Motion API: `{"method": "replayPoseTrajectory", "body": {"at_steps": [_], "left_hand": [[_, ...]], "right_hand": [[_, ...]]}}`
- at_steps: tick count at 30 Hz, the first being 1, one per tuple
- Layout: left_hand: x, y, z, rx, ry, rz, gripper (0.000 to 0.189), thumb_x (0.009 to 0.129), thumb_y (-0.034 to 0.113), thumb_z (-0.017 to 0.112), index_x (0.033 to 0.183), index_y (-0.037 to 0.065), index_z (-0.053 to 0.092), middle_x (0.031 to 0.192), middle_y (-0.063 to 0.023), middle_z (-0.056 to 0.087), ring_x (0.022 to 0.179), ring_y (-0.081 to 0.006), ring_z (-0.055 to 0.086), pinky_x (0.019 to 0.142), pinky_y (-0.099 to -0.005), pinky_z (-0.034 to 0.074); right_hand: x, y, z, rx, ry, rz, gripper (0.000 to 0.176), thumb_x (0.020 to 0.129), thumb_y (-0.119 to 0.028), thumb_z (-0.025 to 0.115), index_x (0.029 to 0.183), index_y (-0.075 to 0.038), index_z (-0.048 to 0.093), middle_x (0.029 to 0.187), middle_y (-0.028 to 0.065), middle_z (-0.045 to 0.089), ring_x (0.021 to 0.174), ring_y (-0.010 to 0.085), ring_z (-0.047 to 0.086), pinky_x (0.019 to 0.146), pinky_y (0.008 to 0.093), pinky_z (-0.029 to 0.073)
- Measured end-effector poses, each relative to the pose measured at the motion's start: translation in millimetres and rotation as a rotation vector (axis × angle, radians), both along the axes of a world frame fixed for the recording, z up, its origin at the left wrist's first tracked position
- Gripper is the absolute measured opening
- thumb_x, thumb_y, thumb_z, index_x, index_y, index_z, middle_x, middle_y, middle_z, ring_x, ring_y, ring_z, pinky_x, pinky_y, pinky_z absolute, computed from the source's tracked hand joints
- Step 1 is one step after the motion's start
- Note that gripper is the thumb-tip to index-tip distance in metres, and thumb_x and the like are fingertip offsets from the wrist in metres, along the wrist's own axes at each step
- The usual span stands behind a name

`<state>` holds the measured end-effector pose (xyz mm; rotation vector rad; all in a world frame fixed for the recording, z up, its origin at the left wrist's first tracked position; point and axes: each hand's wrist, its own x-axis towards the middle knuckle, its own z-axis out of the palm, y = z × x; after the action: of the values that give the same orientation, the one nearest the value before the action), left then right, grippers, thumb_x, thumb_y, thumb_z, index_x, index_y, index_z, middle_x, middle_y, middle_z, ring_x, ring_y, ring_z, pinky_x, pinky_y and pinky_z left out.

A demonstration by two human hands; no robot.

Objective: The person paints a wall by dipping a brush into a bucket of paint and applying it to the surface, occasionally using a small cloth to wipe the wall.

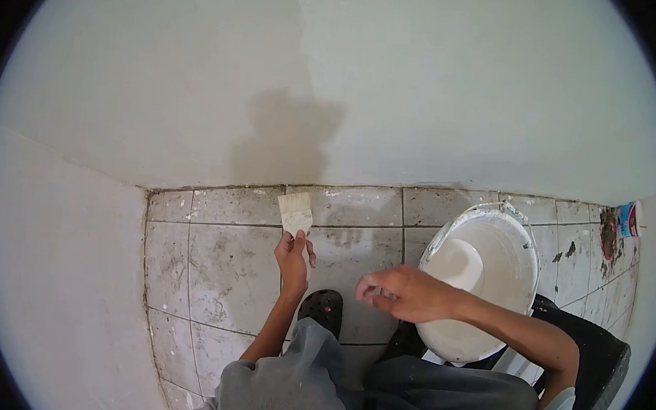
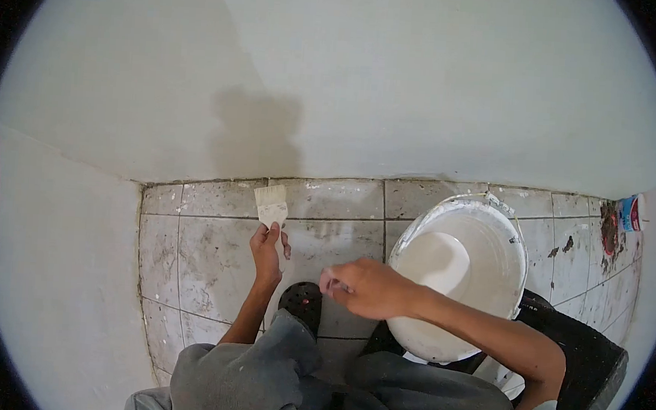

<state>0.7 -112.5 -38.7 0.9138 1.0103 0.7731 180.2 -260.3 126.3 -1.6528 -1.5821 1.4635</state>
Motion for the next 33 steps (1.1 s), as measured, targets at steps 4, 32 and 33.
{"method": "replayPoseTrajectory", "body": {"at_steps": [4, 32, 33], "left_hand": [[-1.6, -4.7, -3.0, -0.076, -0.051, 0.044, 0.02, 0.097, 0.02, 0.054, 0.094, 0.0, 0.055, 0.063, -0.0049, 0.051, 0.044, -0.0146, 0.045, 0.039, -0.0279, 0.036], [-17.8, 10.4, 4.7, -0.232, -0.128, 0.203, 0.022, 0.097, 0.019, 0.055, 0.102, -0.003, 0.054, 0.064, -0.0047, 0.05, 0.044, -0.015, 0.045, 0.042, -0.0287, 0.036], [-18.0, 10.8, 5.0, -0.236, -0.131, 0.203, 0.022, 0.097, 0.019, 0.055, 0.102, -0.003, 0.054, 0.064, -0.0047, 0.05, 0.044, -0.015, 0.045, 0.042, -0.0286, 0.036]], "right_hand": [[11.1, 43.3, -31.3, 0.004, -0.158, 0.017, 0.019, 0.086, -0.014, 0.054, 0.1, -0.005, 0.063, 0.083, 0.0127, 0.067, 0.07, 0.0209, 0.065, 0.068, 0.0341, 0.051], [-22.9, 188.0, -236.1, 0.059, 0.491, -1.387, 0.015, 0.089, -0.012, 0.064, 0.096, -0.003, 0.054, 0.073, 0.0071, 0.062, 0.052, 0.0122, 0.055, 0.04, 0.0261, 0.043], [-23.0, 189.3, -235.4, 0.072, 0.488, -1.391, 0.015, 0.089, -0.012, 0.064, 0.094, -0.002, 0.055, 0.073, 0.0076, 0.063, 0.05, 0.0124, 0.055, 0.04, 0.0261, 0.043]]}}
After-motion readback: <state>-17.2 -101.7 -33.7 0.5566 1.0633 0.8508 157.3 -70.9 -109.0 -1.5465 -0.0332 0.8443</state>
